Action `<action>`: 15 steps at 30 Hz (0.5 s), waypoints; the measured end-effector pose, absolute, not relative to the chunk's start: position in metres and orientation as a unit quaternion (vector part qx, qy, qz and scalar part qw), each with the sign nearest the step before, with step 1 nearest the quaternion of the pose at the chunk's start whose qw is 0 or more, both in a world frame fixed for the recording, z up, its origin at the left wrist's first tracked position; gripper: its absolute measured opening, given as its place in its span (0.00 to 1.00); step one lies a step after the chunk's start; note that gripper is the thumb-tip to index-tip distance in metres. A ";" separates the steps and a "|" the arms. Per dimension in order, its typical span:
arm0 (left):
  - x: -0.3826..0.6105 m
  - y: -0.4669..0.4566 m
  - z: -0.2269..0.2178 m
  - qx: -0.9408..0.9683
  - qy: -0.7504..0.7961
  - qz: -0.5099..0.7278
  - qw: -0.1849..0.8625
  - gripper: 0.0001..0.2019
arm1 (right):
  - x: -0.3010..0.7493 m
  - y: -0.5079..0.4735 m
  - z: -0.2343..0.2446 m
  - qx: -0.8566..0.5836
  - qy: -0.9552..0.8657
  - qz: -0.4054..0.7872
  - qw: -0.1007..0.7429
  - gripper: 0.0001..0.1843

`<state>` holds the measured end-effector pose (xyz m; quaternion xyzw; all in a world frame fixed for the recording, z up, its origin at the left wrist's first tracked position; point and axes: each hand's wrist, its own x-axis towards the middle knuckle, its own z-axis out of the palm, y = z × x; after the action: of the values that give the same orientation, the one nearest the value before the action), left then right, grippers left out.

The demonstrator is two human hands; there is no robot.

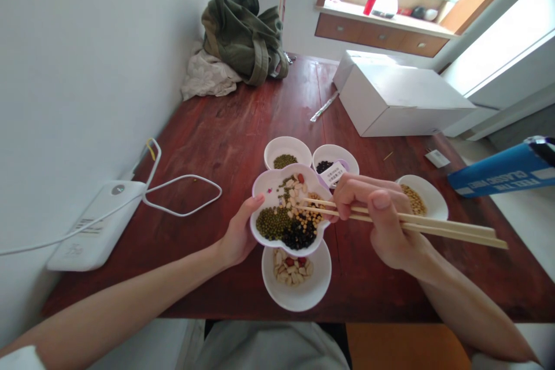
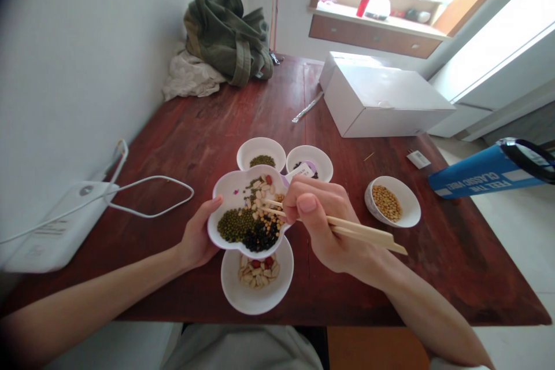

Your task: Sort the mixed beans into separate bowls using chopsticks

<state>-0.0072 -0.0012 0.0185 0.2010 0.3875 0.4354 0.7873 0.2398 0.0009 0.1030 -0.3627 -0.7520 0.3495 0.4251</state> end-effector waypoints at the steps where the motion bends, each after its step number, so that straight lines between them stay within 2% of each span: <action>1: -0.007 -0.001 0.019 0.199 0.388 0.437 0.787 0.29 | 0.241 0.001 0.103 -0.365 -0.750 0.352 0.425 0.36; 7: -0.006 0.000 0.020 0.178 0.380 0.447 0.790 0.26 | 0.244 0.000 0.097 -0.362 -0.727 0.396 0.429 0.40; 15: -0.004 0.002 0.018 0.177 0.371 0.468 0.782 0.24 | 0.239 -0.001 0.098 -0.354 -0.760 0.343 0.423 0.39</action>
<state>-0.0038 0.0018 0.0182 0.1771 0.3712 0.4681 0.7821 0.2394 -0.0010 0.0979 -0.3541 -0.7600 0.3431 0.4235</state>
